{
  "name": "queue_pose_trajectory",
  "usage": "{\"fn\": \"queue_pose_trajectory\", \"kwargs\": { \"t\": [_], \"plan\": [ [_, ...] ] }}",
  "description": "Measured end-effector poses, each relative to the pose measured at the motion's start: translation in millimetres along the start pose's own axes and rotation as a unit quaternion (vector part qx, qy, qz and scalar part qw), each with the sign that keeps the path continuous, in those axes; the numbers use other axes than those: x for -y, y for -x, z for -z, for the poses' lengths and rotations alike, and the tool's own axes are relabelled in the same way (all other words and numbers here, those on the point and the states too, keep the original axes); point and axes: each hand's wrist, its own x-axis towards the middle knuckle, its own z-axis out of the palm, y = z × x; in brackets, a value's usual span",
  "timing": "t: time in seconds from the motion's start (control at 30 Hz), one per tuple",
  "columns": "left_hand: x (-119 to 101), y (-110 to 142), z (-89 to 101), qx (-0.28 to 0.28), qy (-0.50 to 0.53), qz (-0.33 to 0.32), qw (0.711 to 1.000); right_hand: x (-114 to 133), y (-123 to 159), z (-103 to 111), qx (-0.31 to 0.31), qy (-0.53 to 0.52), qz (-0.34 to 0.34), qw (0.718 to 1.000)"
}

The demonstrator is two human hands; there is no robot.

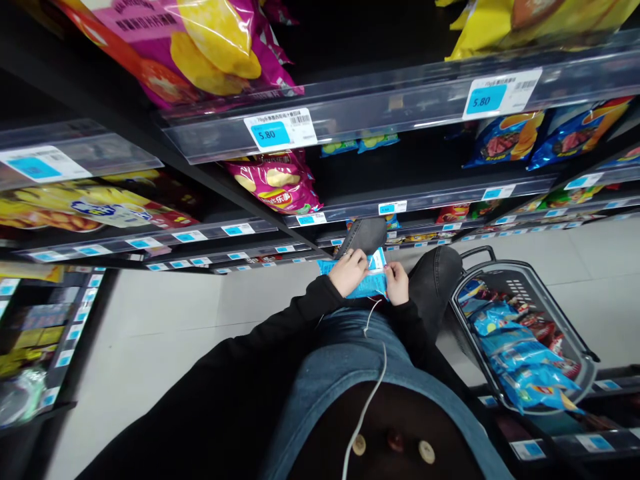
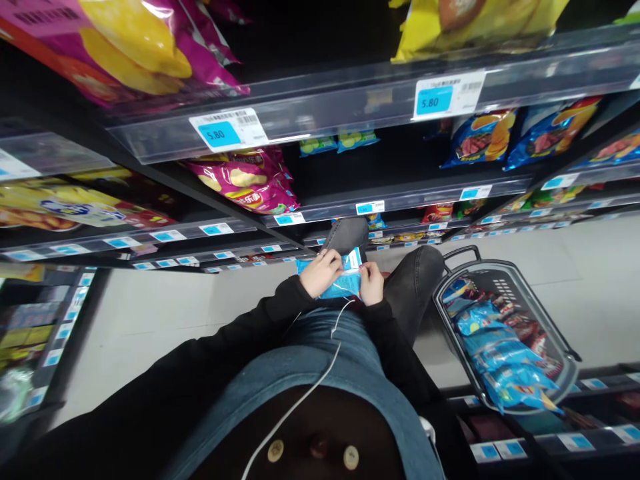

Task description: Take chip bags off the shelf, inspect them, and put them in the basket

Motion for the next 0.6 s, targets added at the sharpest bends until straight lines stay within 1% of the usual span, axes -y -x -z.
{"fn": "queue_pose_trajectory", "kwargs": {
  "t": [0.13,0.2,0.27,0.33,0.43,0.53,0.6],
  "plan": [
    [-4.3,12.8,7.3,0.022,-0.049,-0.013,0.998,-0.6,0.4,0.0,0.004,0.003,0.002,1.000],
    [-6.5,16.2,7.9,0.027,-0.064,-0.008,0.998,-0.1,0.6,0.1,0.005,0.005,0.008,1.000],
    [-6.3,15.5,6.3,0.027,-0.064,0.011,0.998,0.2,0.6,0.5,0.004,0.011,0.011,1.000],
    [-2.5,11.4,3.4,0.028,-0.037,0.043,0.998,-0.3,0.5,1.2,0.007,0.021,0.008,1.000],
    [8.5,3.6,-1.1,0.040,0.047,0.079,0.995,-3.6,-0.4,2.3,0.018,0.021,0.003,1.000],
    [18.0,1.9,-3.2,0.055,0.109,0.062,0.991,-9.5,-3.0,2.5,0.033,-0.009,0.002,0.999],
    [19.3,7.4,-2.6,0.040,0.091,0.035,0.994,-14.1,-5.3,2.2,0.034,-0.020,-0.007,0.999]
  ]
}}
